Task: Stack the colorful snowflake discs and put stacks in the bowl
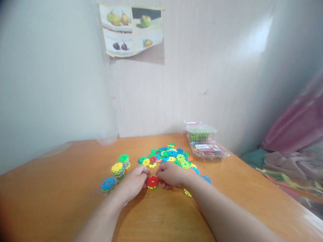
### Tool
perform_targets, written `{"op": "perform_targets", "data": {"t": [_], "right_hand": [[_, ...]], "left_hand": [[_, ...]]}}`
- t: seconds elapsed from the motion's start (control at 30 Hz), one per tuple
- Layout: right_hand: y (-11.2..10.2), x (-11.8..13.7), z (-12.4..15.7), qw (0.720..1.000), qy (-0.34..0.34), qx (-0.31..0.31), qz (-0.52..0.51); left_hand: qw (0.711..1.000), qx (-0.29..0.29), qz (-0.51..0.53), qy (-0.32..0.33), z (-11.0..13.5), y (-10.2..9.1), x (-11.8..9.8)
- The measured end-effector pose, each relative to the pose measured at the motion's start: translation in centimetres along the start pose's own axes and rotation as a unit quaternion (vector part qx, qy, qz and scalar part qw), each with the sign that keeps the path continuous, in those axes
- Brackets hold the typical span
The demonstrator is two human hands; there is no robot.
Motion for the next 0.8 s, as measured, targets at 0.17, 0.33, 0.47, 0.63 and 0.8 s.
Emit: {"op": "perform_targets", "data": {"t": [0.17, 0.33, 0.47, 0.63, 0.8], "right_hand": [[0.4, -0.1, -0.3, 1.000, -0.007, 0.010, -0.025], [0.9, 0.0, -0.2, 0.999, 0.004, 0.018, -0.039], [0.0, 0.6, 0.2, 0.999, 0.005, 0.012, -0.037], [-5.9, 1.9, 1.4, 0.987, -0.016, -0.140, 0.077], [-9.4, 1.1, 2.3, 0.943, 0.008, -0.189, 0.275]], "left_hand": [[1.000, 0.010, 0.001, -0.011, 0.0, 0.2, 0.3], [1.000, 0.018, 0.003, -0.014, -0.2, 0.3, 0.5], [1.000, 0.022, 0.003, -0.017, -0.3, 0.3, 0.6], [1.000, 0.017, 0.008, -0.023, -0.4, 0.4, 0.9], [1.000, 0.011, 0.013, -0.024, -0.2, 0.3, 0.8]]}}
Point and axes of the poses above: each hand's wrist, its own z-axis away from the middle knuckle, its own y-axis out of the palm, x = y × z, the point moved 8 cm from there along -z, towards the middle knuckle
